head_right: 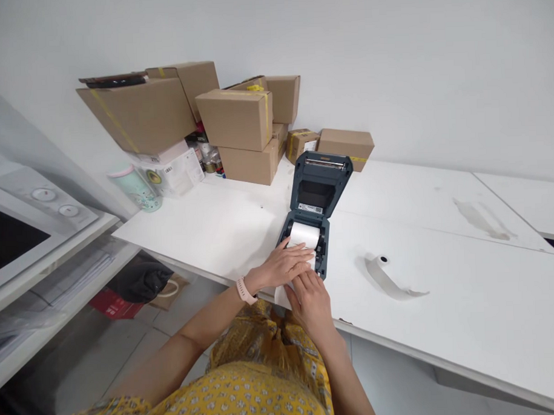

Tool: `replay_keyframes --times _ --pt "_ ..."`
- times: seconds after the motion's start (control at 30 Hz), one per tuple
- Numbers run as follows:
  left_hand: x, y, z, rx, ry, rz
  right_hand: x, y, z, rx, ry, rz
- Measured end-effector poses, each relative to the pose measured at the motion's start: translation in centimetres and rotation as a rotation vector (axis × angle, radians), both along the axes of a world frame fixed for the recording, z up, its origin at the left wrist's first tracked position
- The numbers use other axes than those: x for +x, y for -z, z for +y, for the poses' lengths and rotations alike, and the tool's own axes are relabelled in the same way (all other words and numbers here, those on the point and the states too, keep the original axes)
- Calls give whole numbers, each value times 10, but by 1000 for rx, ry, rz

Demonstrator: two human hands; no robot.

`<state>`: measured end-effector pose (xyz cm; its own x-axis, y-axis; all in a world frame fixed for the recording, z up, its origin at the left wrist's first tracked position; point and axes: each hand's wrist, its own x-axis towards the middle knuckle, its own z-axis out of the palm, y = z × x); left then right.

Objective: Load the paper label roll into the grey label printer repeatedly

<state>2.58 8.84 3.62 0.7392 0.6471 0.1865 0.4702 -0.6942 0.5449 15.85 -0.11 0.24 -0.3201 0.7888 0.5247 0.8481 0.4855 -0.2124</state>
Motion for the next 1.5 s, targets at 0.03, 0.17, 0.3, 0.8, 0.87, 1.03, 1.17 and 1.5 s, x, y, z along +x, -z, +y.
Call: replay_keyframes --times 0.03,0.17,0.3,0.8,0.87,1.03,1.17,1.5 --pt "-2 0 0 -7 1 6 -2 0 -1 2 6 -7" --pt "-7 2 2 -12 15 -65 -7 0 -2 11 24 -10" --pt "-4 5 -4 30 7 -79 -3 4 -2 -6 -2 31" --pt "-13 25 -74 179 -74 -25 97 -122 99 160 208 508" --pt "-14 27 -76 196 -73 -4 98 -139 148 142 206 535" --pt "-17 33 -87 258 -92 18 87 -153 207 -62 207 665" --pt "-22 38 -96 310 -106 43 71 -132 165 116 151 670" --pt "-29 35 -107 281 -92 -206 35 -20 26 109 28 471"
